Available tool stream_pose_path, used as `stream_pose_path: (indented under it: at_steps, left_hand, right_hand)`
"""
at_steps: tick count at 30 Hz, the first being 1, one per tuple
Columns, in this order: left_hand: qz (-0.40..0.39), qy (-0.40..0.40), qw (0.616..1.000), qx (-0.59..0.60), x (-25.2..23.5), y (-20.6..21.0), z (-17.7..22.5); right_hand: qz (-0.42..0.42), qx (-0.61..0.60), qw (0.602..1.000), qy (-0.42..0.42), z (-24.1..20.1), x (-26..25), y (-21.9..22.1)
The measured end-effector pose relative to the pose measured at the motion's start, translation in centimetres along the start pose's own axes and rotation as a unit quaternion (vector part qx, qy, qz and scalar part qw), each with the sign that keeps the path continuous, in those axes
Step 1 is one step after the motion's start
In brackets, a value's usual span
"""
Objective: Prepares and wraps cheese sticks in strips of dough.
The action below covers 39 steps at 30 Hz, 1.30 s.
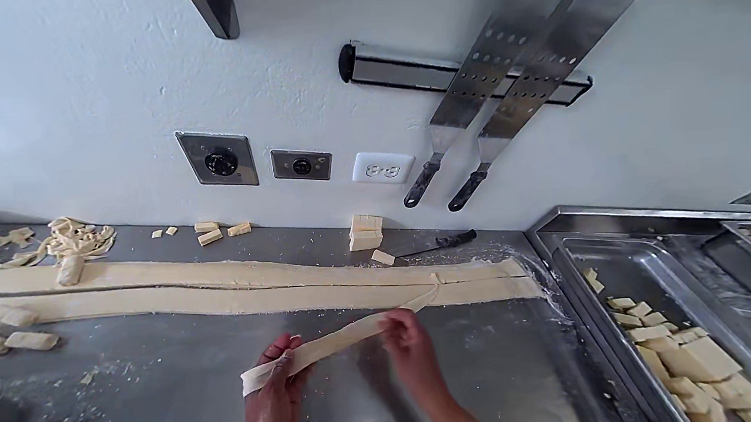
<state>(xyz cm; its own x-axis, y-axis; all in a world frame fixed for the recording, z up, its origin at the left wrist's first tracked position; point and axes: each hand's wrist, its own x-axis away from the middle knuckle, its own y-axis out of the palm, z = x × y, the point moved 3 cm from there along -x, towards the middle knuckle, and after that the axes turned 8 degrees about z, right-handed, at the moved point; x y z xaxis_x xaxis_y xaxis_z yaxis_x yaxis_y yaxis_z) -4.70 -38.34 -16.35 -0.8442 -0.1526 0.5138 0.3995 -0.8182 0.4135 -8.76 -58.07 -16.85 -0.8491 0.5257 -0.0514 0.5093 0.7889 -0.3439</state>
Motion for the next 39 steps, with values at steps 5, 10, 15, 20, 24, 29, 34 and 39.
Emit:
stream_pose_path:
  at_steps: [5, 10, 15, 20, 24, 29, 34, 39]
  left_hand:
    - [0.008, 0.023, 0.998, 0.060, 1.2, 0.9, 2.6]
    - [-0.048, 0.144, 0.987, 0.050, 1.5, 1.9, 7.5]
    - [-0.028, 0.211, 0.969, -0.129, 0.3, 1.9, 9.3]
    - [0.031, 0.180, 0.950, -0.254, -2.8, -0.3, 8.9]
    - [0.052, 0.009, 0.977, -0.207, -5.8, -2.9, 4.0]
    - [0.028, -0.105, 0.987, -0.118, -4.5, -1.9, -3.6]
    - [-0.003, -0.092, 0.996, -0.020, -3.3, 0.6, -2.4]
    - [-0.033, 0.001, 0.999, 0.043, -5.8, -3.9, 6.0]
  right_hand:
    - [0.097, -0.361, 0.845, 0.383, 8.2, -3.3, -2.1]
    - [0.174, -0.542, 0.743, 0.353, 8.9, -4.5, 0.2]
    - [0.172, -0.552, 0.728, 0.369, 8.4, -4.3, 0.7]
    - [0.156, -0.541, 0.769, 0.302, 9.0, -5.5, -1.9]
    - [0.217, -0.446, 0.850, 0.176, 7.5, -7.3, -7.2]
    - [0.331, -0.146, 0.930, -0.065, 1.0, -8.5, -17.3]
    - [0.302, 0.111, 0.875, -0.363, -9.1, -8.5, -22.1]
    - [0.223, 0.197, 0.783, -0.546, -21.5, -5.1, -16.7]
